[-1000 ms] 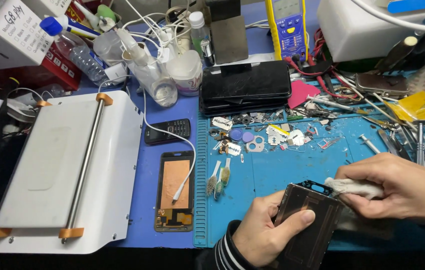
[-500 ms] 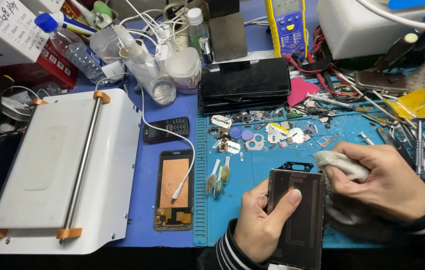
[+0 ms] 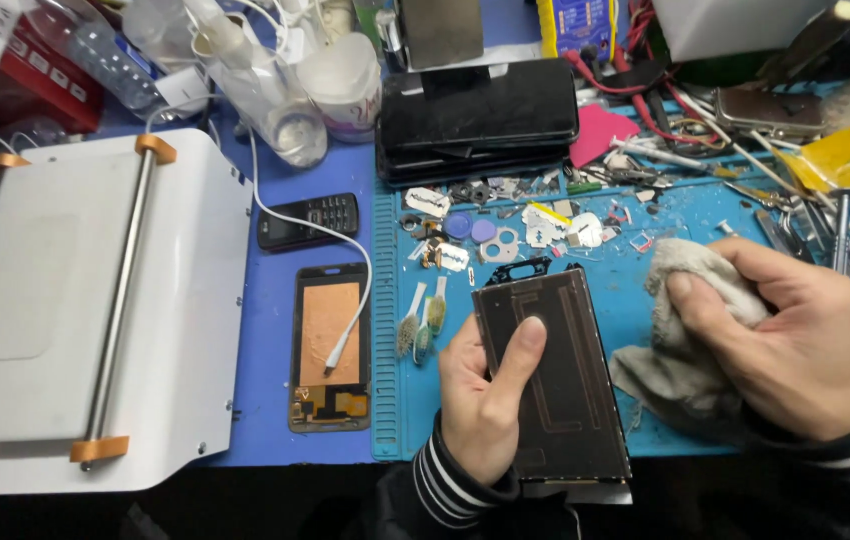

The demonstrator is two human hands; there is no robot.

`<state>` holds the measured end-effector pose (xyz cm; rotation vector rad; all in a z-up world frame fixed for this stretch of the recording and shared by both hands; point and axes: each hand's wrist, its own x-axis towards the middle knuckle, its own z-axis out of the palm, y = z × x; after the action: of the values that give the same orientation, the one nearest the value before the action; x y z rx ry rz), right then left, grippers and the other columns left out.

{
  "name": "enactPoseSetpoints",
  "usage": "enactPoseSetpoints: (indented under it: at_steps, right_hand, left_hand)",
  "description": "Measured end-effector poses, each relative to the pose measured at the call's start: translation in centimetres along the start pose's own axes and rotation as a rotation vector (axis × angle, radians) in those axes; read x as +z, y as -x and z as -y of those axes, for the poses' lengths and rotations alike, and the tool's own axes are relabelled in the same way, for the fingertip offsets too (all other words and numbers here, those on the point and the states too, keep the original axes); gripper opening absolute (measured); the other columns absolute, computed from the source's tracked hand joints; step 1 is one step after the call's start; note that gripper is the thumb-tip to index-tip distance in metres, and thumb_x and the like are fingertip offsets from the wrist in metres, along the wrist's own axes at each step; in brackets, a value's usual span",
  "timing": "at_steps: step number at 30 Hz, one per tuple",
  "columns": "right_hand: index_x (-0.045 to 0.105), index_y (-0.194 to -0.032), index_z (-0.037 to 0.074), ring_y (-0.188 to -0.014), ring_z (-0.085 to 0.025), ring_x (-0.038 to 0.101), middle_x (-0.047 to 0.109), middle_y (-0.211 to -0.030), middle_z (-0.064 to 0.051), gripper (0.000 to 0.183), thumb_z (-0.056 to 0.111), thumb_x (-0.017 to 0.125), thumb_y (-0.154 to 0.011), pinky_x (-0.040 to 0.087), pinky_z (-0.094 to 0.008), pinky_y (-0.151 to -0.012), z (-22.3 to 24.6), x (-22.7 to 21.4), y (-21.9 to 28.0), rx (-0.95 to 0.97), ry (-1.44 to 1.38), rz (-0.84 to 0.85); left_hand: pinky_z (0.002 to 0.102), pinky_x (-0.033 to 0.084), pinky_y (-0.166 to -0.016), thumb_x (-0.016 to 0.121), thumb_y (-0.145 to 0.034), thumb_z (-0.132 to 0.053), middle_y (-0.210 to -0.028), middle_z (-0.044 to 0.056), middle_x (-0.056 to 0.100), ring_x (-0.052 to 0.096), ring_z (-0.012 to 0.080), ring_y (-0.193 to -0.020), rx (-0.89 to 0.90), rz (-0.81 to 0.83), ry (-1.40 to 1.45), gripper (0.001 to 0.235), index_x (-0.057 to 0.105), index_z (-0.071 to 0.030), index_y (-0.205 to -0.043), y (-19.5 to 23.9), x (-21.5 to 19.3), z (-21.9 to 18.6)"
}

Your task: Cleaning a smartphone screen component with a cleaning cloth and liquid.

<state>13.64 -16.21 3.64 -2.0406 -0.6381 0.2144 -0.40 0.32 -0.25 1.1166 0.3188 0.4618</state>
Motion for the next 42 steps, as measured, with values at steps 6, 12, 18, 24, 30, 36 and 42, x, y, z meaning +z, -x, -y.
enactPoseSetpoints:
  at_steps: [6,12,18,24,30,36,42]
  right_hand:
    - [0.075,-0.105,-0.006,-0.06,-0.012,0.053,0.07,-0.08,-0.008,0.018,0.005,0.069,-0.091,0.042,-0.023,-0.053,0.7,-0.3,-1.0,0.026,-0.057,0.089]
    - [0.08,-0.099,-0.002,-0.049,-0.014,0.056,0.076,-0.066,-0.008,0.018,0.009,0.074,-0.085,0.045,-0.026,-0.043,1.0,-1.2,-2.0,0.063,0.047,0.241]
    - [0.08,-0.097,0.015,-0.036,-0.016,0.06,0.081,-0.056,-0.002,0.016,0.017,0.074,-0.082,0.048,-0.032,-0.035,0.2,-2.6,-3.4,0.012,0.366,0.46]
    - [0.053,-0.111,0.007,-0.039,-0.019,0.057,0.07,-0.066,-0.006,0.019,0.01,0.06,-0.093,0.043,-0.035,-0.038,0.0,0.8,-1.2,-0.145,0.264,0.315]
    - [0.051,-0.119,-0.004,-0.054,-0.017,0.05,0.06,-0.076,-0.008,0.017,0.0,0.052,-0.102,0.043,-0.03,-0.051,0.6,2.5,0.0,-0.182,0.135,0.049]
    - [0.065,-0.108,-0.001,-0.058,-0.011,0.048,0.064,-0.077,-0.004,0.012,0.004,0.06,-0.098,0.04,-0.022,-0.052,0.8,1.2,0.5,-0.054,0.0,0.136]
    - [0.071,-0.107,-0.003,-0.061,-0.011,0.055,0.07,-0.079,-0.006,0.017,0.007,0.066,-0.093,0.044,-0.021,-0.055,0.8,1.5,0.1,0.002,-0.109,0.213]
  left_hand:
    - [0.019,0.045,-0.058,0.06,-0.101,-0.018,-0.078,0.001,0.063,0.053,0.0065,-0.061,-0.005,0.095,-0.055,0.018,0.062,0.0,-0.106,0.0,0.2,0.0]
    - [0.019,0.045,-0.06,0.059,-0.101,-0.014,-0.083,0.002,0.066,0.055,0.0066,-0.066,-0.055,0.21,-0.094,0.02,0.063,0.001,-0.114,0.2,0.3,-0.4]
    - [0.019,0.04,-0.055,0.061,-0.1,-0.01,-0.076,-0.002,0.062,0.048,0.0046,-0.06,-0.056,0.238,-0.195,0.014,0.065,0.0,-0.108,0.4,0.7,-0.4]
    - [0.017,0.044,-0.059,0.061,-0.101,-0.01,-0.084,0.002,0.068,0.055,0.0047,-0.065,-0.017,0.155,-0.152,0.021,0.065,0.003,-0.117,0.4,0.8,-0.3]
    - [0.021,0.048,-0.065,0.06,-0.101,-0.017,-0.084,0.003,0.066,0.056,0.0083,-0.068,0.066,-0.012,-0.119,0.019,0.063,0.0,-0.109,-0.1,0.2,0.0]
    - [0.02,0.05,-0.066,0.059,-0.103,-0.019,-0.089,0.004,0.068,0.06,0.0078,-0.068,0.034,-0.033,0.029,0.021,0.063,0.0,-0.111,-0.5,-0.3,0.7]
    - [0.021,0.052,-0.069,0.059,-0.102,-0.02,-0.094,0.006,0.07,0.062,0.0088,-0.073,0.02,-0.022,0.037,0.025,0.061,0.001,-0.116,-0.3,-0.1,0.4]
